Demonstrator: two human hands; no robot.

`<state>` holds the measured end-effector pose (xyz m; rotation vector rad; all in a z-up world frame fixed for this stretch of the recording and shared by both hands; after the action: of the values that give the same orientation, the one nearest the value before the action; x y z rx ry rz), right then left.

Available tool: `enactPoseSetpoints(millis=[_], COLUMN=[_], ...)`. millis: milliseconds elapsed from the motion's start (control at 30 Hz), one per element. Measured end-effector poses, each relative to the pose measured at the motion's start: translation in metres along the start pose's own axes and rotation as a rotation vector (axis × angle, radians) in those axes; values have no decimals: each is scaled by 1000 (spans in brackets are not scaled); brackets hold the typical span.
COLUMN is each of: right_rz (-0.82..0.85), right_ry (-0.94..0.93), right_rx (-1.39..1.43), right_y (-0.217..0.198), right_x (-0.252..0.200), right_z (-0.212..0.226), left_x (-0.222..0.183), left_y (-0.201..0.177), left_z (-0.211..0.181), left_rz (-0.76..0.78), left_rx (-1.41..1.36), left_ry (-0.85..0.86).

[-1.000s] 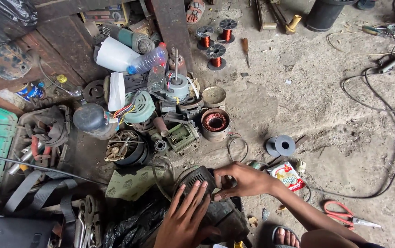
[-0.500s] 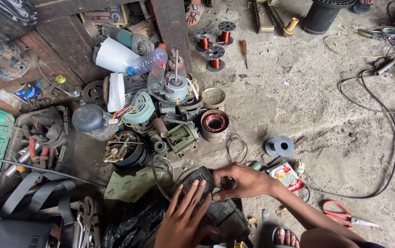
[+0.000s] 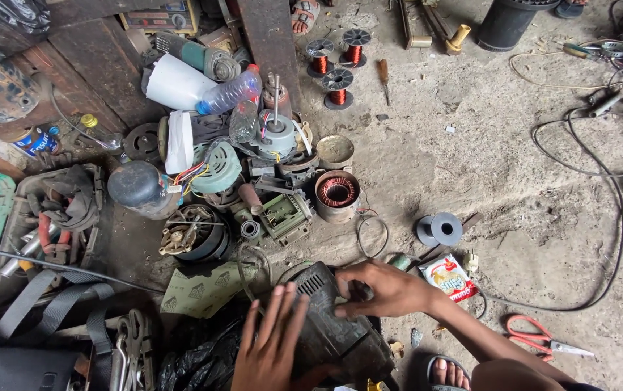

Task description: Manually sanding the surface of a metal device casing using a piece of sandpaper to smooth the finish.

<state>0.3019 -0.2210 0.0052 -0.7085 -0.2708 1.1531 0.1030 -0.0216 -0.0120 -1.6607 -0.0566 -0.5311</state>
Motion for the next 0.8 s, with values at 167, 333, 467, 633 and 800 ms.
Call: enactPoseSetpoints(millis=[167,333,467,633,800], right_rz=[-71,-57,44,-78,27], right_ry=[-76,-173,49,160,12], right_rx=[-30,7,-149,-159,-23], right_y=[3,-1,6,1,1], right_x=[7,6,-1,5,-6], right_z=[11,14,5,17,19], left_x=[-50,-74,-94,-109,-106], left_y=[37,55,71,90,79], left_z=[11,13,17,28,26], left_rz=[154,249,170,306,85], left_rx=[185,46,-26,177,135], left_ry=[-345,-401,-480,-367,-383])
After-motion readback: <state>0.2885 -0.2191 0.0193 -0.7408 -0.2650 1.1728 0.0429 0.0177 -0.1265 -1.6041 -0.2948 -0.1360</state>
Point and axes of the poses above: each hand's wrist, its own x-axis towards the middle knuckle, its own y-axis out of the palm, z = x × y, the point moved 4 cm from there along x, towards the middle knuckle, and after that the axes turned 2 degrees about y, right-handed, at the moved point
